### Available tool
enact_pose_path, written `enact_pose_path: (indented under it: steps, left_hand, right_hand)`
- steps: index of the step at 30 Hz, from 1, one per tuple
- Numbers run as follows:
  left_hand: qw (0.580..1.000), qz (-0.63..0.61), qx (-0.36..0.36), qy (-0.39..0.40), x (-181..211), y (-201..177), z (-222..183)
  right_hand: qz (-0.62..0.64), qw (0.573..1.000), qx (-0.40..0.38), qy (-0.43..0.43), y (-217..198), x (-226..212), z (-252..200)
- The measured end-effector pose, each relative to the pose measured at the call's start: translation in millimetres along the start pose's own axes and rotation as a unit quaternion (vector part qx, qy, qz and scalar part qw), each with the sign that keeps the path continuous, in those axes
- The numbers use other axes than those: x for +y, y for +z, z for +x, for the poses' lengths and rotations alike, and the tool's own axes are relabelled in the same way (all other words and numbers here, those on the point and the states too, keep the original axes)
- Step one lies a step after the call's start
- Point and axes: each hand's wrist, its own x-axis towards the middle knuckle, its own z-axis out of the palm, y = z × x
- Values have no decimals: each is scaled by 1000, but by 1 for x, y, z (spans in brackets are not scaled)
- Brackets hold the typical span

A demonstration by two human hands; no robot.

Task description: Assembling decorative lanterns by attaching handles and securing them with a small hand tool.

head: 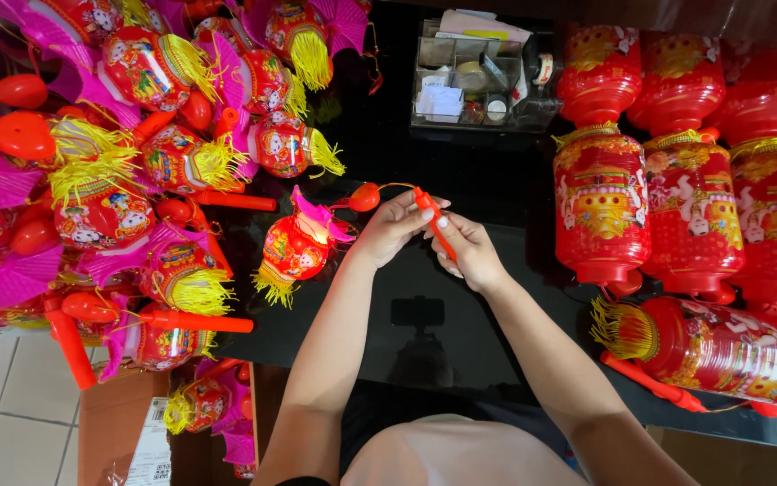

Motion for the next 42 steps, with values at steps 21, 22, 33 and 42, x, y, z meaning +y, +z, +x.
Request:
enact_pose_path:
  steps: [21,22,33,42]
  left_hand:
    - [1000,14,10,-7,11,8,0]
    - [1000,14,10,-7,5,4,1]
    - [1000,22,10,-17,3,1,-1]
    - [986,167,14,-17,-4,3,-5]
  right_hand:
    - [29,1000,1,10,10,-18,-2]
    - [29,1000,1,9,9,-16,-2]
    - [36,999,-6,4,8,-16,-3]
    - [113,993,-21,19,-26,22,17]
